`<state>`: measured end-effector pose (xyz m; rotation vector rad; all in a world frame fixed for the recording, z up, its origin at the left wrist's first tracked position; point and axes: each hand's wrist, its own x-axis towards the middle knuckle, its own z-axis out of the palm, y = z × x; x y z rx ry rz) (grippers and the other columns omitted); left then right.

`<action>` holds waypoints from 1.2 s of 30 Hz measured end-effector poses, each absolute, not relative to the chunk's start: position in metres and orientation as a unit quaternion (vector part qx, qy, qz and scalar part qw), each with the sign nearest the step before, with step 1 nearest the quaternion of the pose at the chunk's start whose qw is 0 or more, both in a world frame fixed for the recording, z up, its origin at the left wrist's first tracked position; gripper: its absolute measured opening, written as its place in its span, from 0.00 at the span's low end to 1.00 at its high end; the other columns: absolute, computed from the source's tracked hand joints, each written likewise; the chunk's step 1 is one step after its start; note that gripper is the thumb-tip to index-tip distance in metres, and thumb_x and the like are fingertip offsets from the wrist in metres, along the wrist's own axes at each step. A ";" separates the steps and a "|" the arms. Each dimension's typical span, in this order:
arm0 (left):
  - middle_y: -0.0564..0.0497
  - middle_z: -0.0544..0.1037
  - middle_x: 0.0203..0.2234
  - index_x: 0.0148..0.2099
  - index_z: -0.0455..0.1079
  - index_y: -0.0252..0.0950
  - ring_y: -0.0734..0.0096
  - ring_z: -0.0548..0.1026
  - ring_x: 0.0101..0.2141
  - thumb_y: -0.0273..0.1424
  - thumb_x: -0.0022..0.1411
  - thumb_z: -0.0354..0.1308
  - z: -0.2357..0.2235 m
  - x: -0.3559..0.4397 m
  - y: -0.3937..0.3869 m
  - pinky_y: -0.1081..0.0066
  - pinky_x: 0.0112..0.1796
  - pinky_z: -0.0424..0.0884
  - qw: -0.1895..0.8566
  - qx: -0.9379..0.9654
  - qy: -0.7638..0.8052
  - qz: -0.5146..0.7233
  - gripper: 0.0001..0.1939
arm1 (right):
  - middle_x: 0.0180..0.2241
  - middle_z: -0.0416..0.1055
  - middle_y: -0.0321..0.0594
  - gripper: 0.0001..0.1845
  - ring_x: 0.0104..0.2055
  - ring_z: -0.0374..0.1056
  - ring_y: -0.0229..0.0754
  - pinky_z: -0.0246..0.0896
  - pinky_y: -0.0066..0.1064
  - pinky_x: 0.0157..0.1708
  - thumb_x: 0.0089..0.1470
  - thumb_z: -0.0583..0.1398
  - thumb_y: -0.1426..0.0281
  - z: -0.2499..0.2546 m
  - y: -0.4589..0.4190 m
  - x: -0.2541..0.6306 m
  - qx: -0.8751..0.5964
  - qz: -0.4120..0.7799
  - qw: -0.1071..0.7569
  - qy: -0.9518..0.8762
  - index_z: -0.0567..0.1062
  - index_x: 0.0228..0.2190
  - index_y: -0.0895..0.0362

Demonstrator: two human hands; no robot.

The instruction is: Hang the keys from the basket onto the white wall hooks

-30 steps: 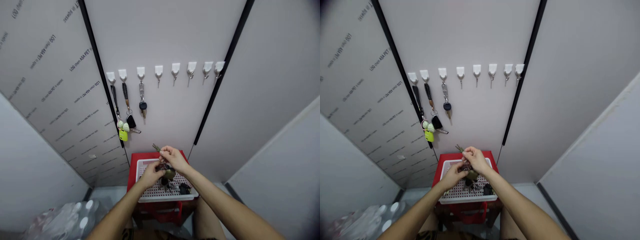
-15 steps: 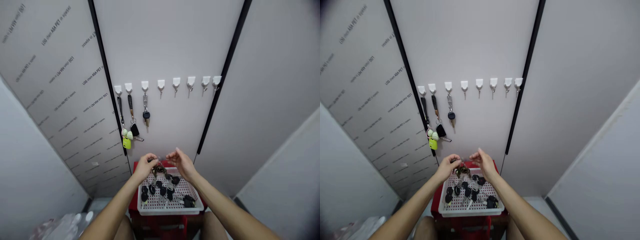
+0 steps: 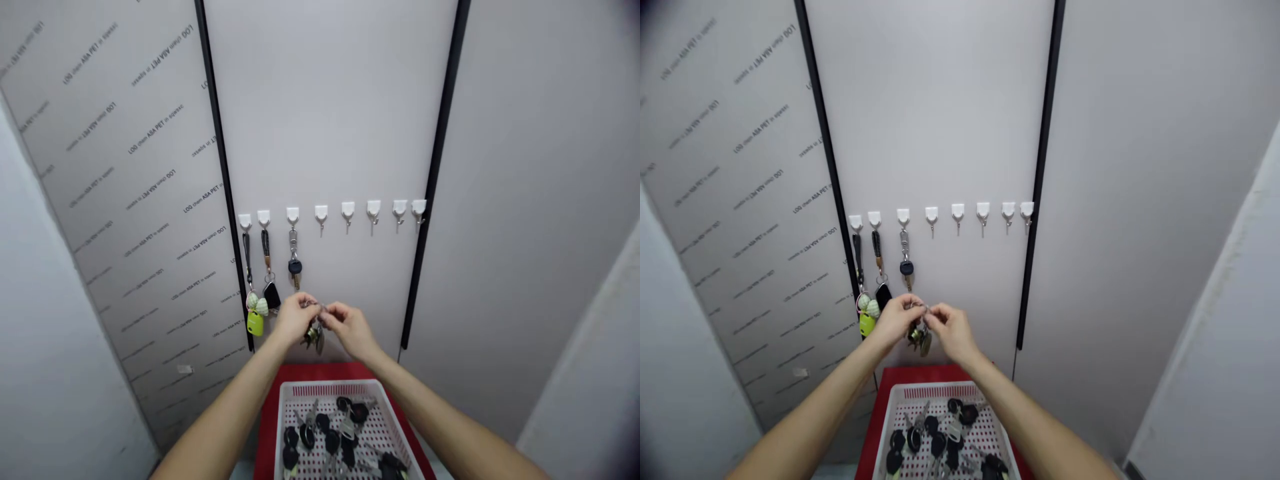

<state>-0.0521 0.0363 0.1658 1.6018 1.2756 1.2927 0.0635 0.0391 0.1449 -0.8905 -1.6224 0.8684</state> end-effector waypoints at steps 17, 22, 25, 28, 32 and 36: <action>0.47 0.66 0.35 0.41 0.60 0.32 0.70 0.63 0.37 0.21 0.45 0.45 0.234 -0.036 0.075 0.69 0.40 0.59 -0.056 0.720 0.488 0.489 0.18 | 0.09 0.58 0.32 0.08 0.12 0.55 0.31 0.54 0.24 0.13 0.36 0.54 0.70 0.265 0.111 0.052 -0.449 0.284 0.642 -0.554 0.61 0.13 0.59; 0.47 0.66 0.37 0.41 0.60 0.31 0.70 0.62 0.39 0.21 0.44 0.46 0.219 -0.037 0.065 0.68 0.42 0.57 -0.060 0.734 0.481 0.476 0.18 | 0.16 0.63 0.36 0.07 0.16 0.59 0.31 0.56 0.25 0.17 0.38 0.51 0.70 0.250 0.119 0.059 -0.458 0.252 0.624 -0.581 0.66 0.19 0.61; 0.49 0.65 0.37 0.41 0.59 0.32 0.72 0.62 0.39 0.21 0.45 0.45 0.192 -0.042 0.052 0.69 0.41 0.57 -0.054 0.740 0.466 0.483 0.17 | 0.25 0.66 0.38 0.12 0.22 0.61 0.31 0.56 0.25 0.23 0.38 0.51 0.70 0.219 0.112 0.070 -0.434 0.187 0.650 -0.595 0.66 0.29 0.61; 0.50 0.65 0.36 0.39 0.60 0.33 0.72 0.61 0.39 0.23 0.45 0.45 0.148 -0.047 0.036 0.70 0.40 0.58 -0.012 0.766 0.480 0.427 0.15 | 0.26 0.66 0.38 0.12 0.26 0.61 0.32 0.56 0.25 0.27 0.39 0.50 0.71 0.164 0.091 0.084 -0.440 0.168 0.580 -0.665 0.67 0.29 0.61; 0.49 0.67 0.35 0.37 0.61 0.33 0.71 0.62 0.39 0.24 0.46 0.44 0.079 -0.047 0.018 0.71 0.41 0.57 0.069 0.817 0.507 0.266 0.14 | 0.24 0.69 0.39 0.11 0.26 0.62 0.33 0.55 0.24 0.27 0.39 0.49 0.74 0.080 0.049 0.098 -0.498 0.201 0.326 -0.778 0.70 0.25 0.61; 0.47 0.67 0.37 0.40 0.60 0.33 0.69 0.63 0.39 0.27 0.46 0.44 0.032 -0.039 0.011 0.71 0.40 0.58 0.128 0.836 0.520 0.119 0.16 | 0.29 0.69 0.44 0.13 0.32 0.63 0.40 0.55 0.28 0.29 0.38 0.51 0.71 0.029 0.017 0.107 -0.571 0.115 0.158 -0.797 0.70 0.28 0.60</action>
